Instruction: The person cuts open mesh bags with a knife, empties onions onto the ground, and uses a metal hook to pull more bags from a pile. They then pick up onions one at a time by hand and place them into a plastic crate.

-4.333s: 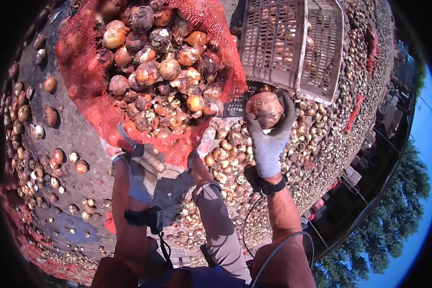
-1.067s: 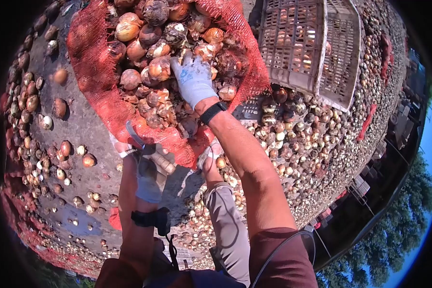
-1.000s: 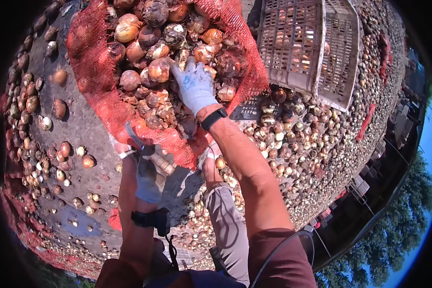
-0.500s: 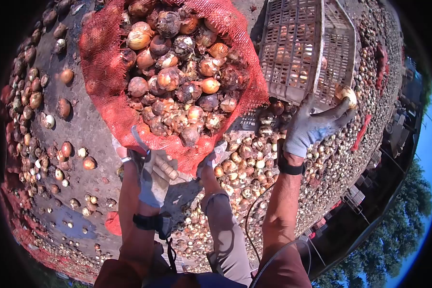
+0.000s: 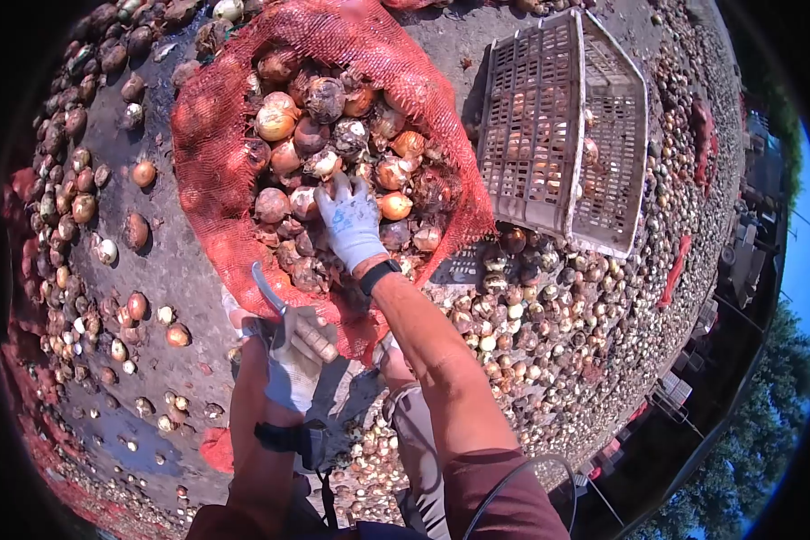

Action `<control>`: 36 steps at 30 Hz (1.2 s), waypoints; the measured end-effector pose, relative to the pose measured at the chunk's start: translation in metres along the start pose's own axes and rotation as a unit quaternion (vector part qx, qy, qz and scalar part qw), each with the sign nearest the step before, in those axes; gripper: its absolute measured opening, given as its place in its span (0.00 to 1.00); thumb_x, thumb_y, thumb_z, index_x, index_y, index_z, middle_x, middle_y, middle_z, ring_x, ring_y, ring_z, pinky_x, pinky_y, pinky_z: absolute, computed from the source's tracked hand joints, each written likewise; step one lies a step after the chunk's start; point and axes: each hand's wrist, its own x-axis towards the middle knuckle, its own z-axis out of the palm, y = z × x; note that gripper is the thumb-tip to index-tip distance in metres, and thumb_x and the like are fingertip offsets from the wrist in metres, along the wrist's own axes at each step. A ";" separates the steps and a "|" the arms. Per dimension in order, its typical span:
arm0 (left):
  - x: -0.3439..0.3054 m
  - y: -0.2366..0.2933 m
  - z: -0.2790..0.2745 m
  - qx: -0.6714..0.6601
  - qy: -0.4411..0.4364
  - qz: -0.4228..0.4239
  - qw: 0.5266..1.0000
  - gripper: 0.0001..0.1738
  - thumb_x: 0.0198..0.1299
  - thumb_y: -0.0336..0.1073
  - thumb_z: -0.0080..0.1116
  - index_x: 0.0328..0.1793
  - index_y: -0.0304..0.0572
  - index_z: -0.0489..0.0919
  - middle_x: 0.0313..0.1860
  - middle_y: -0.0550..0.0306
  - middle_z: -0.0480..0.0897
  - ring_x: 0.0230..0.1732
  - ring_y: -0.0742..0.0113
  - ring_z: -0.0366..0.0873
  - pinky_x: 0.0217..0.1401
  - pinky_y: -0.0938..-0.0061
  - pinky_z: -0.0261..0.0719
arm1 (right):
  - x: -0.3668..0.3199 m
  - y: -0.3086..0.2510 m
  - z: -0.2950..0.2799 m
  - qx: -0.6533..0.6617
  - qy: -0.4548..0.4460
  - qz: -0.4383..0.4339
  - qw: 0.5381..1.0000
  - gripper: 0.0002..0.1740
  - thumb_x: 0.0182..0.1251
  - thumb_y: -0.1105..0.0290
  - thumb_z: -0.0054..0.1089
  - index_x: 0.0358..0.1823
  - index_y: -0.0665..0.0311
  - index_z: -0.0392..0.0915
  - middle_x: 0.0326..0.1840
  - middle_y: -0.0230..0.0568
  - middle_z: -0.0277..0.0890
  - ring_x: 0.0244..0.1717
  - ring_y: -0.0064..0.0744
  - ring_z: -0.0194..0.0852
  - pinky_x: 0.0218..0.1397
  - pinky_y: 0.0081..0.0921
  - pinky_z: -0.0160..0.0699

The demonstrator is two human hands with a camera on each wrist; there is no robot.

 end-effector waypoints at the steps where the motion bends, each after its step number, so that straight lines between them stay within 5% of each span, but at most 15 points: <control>1: 0.001 -0.001 0.006 -0.024 0.007 0.029 0.999 0.23 0.65 0.48 0.56 0.49 0.33 0.71 0.36 0.54 0.76 0.33 0.59 0.77 0.40 0.65 0.79 | -0.011 0.008 -0.019 0.006 0.041 -0.008 0.999 0.30 0.42 0.73 0.66 0.52 0.48 0.74 0.60 0.43 0.63 0.60 0.52 0.60 0.55 0.44 0.72; 5: 0.006 0.003 -0.002 0.031 -0.051 0.073 0.996 0.22 0.67 0.49 0.53 0.47 0.33 0.73 0.30 0.54 0.76 0.30 0.57 0.78 0.33 0.66 0.79 | -0.054 0.072 -0.131 -0.060 0.269 -0.014 0.961 0.29 0.45 0.73 0.69 0.53 0.46 0.74 0.61 0.45 0.63 0.62 0.52 0.60 0.61 0.47 0.66; 8: 0.004 0.005 0.001 -0.003 -0.063 0.076 0.995 0.20 0.67 0.49 0.53 0.45 0.36 0.74 0.31 0.55 0.76 0.31 0.57 0.78 0.28 0.66 0.77 | -0.061 0.115 -0.216 -0.276 0.326 0.171 0.888 0.31 0.52 0.74 0.66 0.60 0.54 0.70 0.67 0.51 0.61 0.65 0.57 0.59 0.64 0.48 0.61; 10: 0.010 0.003 -0.001 -0.015 -0.042 0.057 0.997 0.19 0.66 0.49 0.53 0.45 0.38 0.75 0.31 0.55 0.76 0.31 0.57 0.78 0.27 0.67 0.77 | -0.055 0.138 -0.221 -0.233 0.343 0.148 0.898 0.31 0.53 0.75 0.65 0.61 0.59 0.68 0.64 0.54 0.64 0.63 0.58 0.62 0.63 0.48 0.63; 12: 0.010 0.005 -0.002 -0.014 -0.046 0.057 0.997 0.19 0.66 0.50 0.53 0.45 0.40 0.75 0.32 0.55 0.76 0.32 0.58 0.78 0.25 0.68 0.76 | -0.032 0.123 -0.192 -0.115 0.263 0.050 0.957 0.24 0.57 0.76 0.61 0.57 0.60 0.72 0.54 0.45 0.75 0.54 0.48 0.74 0.56 0.40 0.73; 14: 0.006 0.011 0.004 -0.006 -0.076 0.078 0.994 0.18 0.66 0.50 0.53 0.44 0.41 0.76 0.32 0.55 0.76 0.32 0.58 0.78 0.24 0.68 0.76 | -0.014 0.084 -0.148 -0.054 0.106 -0.046 0.992 0.20 0.60 0.72 0.57 0.56 0.58 0.73 0.54 0.42 0.75 0.52 0.44 0.75 0.54 0.39 0.74; 16: 0.005 0.012 0.006 -0.002 -0.045 0.067 0.997 0.19 0.66 0.50 0.53 0.44 0.41 0.75 0.32 0.56 0.76 0.32 0.58 0.78 0.23 0.68 0.75 | 0.010 0.072 -0.095 0.004 -0.002 0.005 1.000 0.24 0.62 0.64 0.57 0.60 0.60 0.69 0.58 0.47 0.71 0.57 0.48 0.71 0.58 0.42 0.72; 17: 0.006 0.012 0.006 0.000 -0.030 0.061 0.998 0.19 0.66 0.51 0.53 0.44 0.41 0.75 0.32 0.56 0.76 0.32 0.58 0.78 0.22 0.69 0.75 | 0.027 0.069 -0.079 0.060 -0.031 0.103 0.992 0.31 0.62 0.58 0.59 0.64 0.61 0.64 0.61 0.54 0.67 0.59 0.53 0.69 0.60 0.44 0.71; 20: 0.007 0.008 0.004 -0.007 -0.028 0.081 0.996 0.19 0.66 0.50 0.53 0.43 0.40 0.75 0.32 0.56 0.75 0.32 0.58 0.78 0.23 0.69 0.76 | 0.078 0.088 -0.045 0.036 0.144 0.265 0.953 0.37 0.60 0.53 0.61 0.67 0.62 0.61 0.62 0.61 0.64 0.59 0.58 0.68 0.60 0.45 0.71; 22: 0.005 0.009 0.006 -0.005 -0.026 0.077 0.997 0.19 0.67 0.50 0.53 0.43 0.39 0.75 0.32 0.56 0.75 0.32 0.58 0.78 0.24 0.68 0.76 | 0.106 0.094 -0.058 0.128 0.093 0.342 0.926 0.43 0.58 0.47 0.62 0.68 0.65 0.59 0.62 0.66 0.63 0.61 0.61 0.66 0.62 0.46 0.69; 26: 0.005 0.011 0.008 -0.007 -0.025 0.105 0.994 0.19 0.67 0.49 0.53 0.43 0.38 0.75 0.32 0.56 0.75 0.31 0.58 0.77 0.26 0.68 0.77 | 0.157 0.109 -0.080 -0.010 -0.065 0.280 0.958 0.43 0.52 0.44 0.63 0.63 0.67 0.67 0.61 0.63 0.68 0.64 0.60 0.66 0.64 0.45 0.68; 27: 0.004 0.011 0.008 -0.004 -0.025 0.105 0.994 0.20 0.67 0.51 0.52 0.44 0.38 0.74 0.32 0.57 0.75 0.31 0.60 0.77 0.30 0.69 0.78 | 0.165 0.106 -0.086 0.010 -0.105 0.324 0.940 0.42 0.50 0.45 0.63 0.64 0.65 0.68 0.59 0.61 0.70 0.65 0.58 0.65 0.63 0.44 0.69; 29: 0.004 0.011 0.011 0.003 -0.029 0.104 0.994 0.22 0.68 0.53 0.49 0.46 0.39 0.73 0.31 0.58 0.74 0.32 0.64 0.77 0.38 0.70 0.79 | 0.157 0.102 -0.097 0.007 -0.099 0.296 0.950 0.42 0.49 0.46 0.64 0.64 0.62 0.68 0.60 0.62 0.69 0.65 0.57 0.65 0.63 0.44 0.69; 34: 0.016 0.008 0.002 -0.047 -0.028 0.055 0.997 0.20 0.66 0.51 0.54 0.44 0.38 0.75 0.32 0.55 0.75 0.31 0.56 0.77 0.26 0.67 0.77 | 0.044 0.067 -0.132 0.085 -0.103 0.123 0.983 0.43 0.46 0.53 0.67 0.66 0.57 0.64 0.59 0.58 0.66 0.62 0.58 0.65 0.63 0.44 0.68; 36: 0.015 0.009 0.003 -0.049 -0.015 0.052 0.997 0.21 0.66 0.51 0.54 0.45 0.39 0.75 0.32 0.55 0.76 0.31 0.56 0.77 0.26 0.67 0.77 | -0.016 0.069 -0.138 0.143 0.012 0.099 0.985 0.44 0.44 0.58 0.71 0.66 0.58 0.63 0.57 0.55 0.65 0.62 0.55 0.63 0.66 0.44 0.64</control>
